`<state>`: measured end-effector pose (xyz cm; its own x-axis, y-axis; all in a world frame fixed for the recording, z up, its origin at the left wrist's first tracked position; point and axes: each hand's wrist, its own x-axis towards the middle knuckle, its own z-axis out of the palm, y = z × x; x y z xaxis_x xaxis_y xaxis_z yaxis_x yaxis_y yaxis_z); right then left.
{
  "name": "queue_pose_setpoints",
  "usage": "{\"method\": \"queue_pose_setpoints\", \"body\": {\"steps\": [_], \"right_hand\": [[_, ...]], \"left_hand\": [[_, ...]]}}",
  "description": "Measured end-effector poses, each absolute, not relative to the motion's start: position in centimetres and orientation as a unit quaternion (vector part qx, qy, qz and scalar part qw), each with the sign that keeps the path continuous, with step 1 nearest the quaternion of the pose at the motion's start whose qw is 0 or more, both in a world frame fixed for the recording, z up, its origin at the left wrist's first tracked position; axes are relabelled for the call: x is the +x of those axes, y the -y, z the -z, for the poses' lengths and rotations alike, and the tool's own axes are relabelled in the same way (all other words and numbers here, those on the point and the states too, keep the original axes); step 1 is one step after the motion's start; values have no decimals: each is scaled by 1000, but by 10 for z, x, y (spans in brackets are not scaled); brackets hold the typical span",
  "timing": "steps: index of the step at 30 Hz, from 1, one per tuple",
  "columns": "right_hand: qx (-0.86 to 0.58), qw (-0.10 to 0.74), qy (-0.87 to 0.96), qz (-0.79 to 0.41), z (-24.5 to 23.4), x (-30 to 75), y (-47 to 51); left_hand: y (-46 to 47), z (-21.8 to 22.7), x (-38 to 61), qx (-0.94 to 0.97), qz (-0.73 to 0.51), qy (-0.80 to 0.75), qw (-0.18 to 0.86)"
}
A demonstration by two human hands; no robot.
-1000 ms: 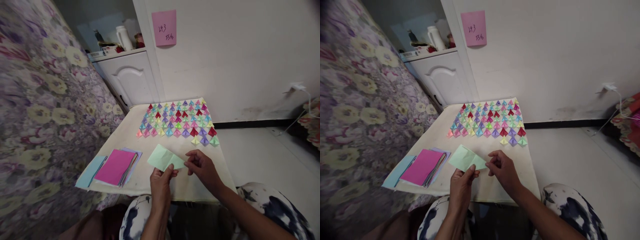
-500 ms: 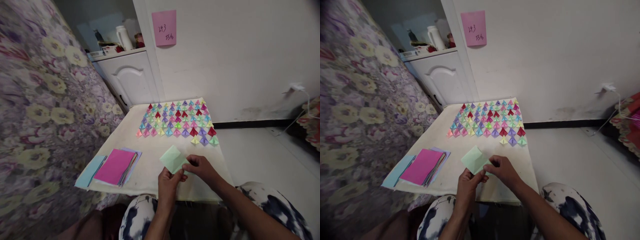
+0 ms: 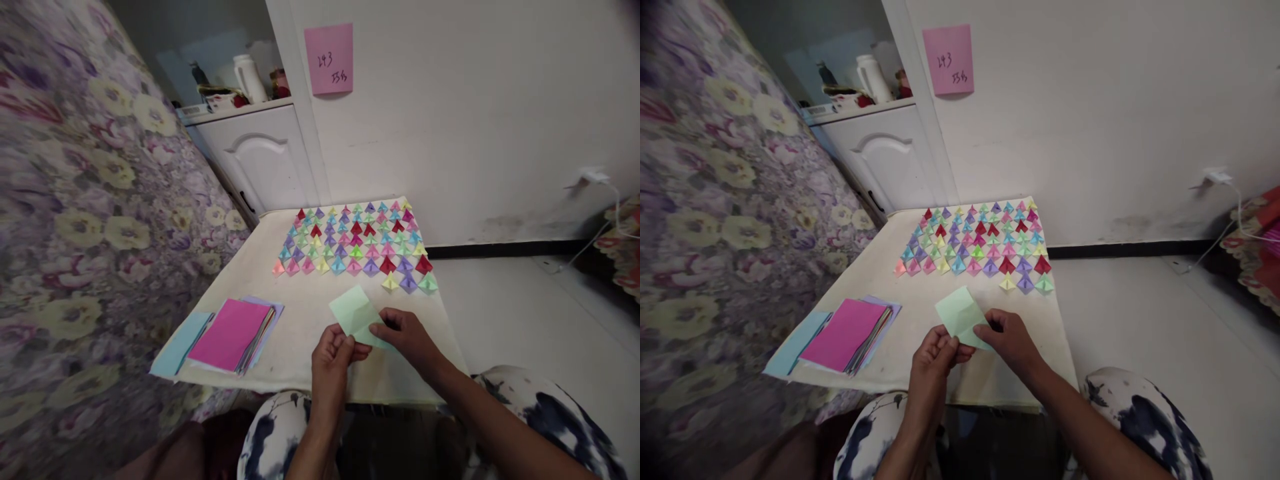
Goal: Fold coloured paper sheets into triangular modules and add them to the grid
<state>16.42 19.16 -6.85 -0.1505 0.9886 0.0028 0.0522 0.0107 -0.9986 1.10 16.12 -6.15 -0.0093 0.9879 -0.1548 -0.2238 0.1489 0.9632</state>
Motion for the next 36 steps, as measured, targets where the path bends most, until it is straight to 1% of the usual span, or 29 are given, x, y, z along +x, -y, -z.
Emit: {"method": "queue_pose_setpoints", "body": {"steps": [8, 12, 18, 29, 36], "right_hand": [[-468, 451, 544, -530, 66, 165, -193], [-462, 436, 554, -537, 66, 163, -190], [-471, 425, 575, -516, 65, 160, -188], [-480, 416, 592, -495, 67, 158, -188], [-488, 419, 593, -485, 66, 156, -187]], "left_hand": [[-160, 58, 8, 401, -506, -492, 584], [-162, 60, 8, 390, -518, -494, 579], [-164, 62, 9, 403, -519, -500, 564], [-161, 57, 13, 269, -524, -455, 668], [-160, 59, 14, 229, -513, -456, 690]]}}
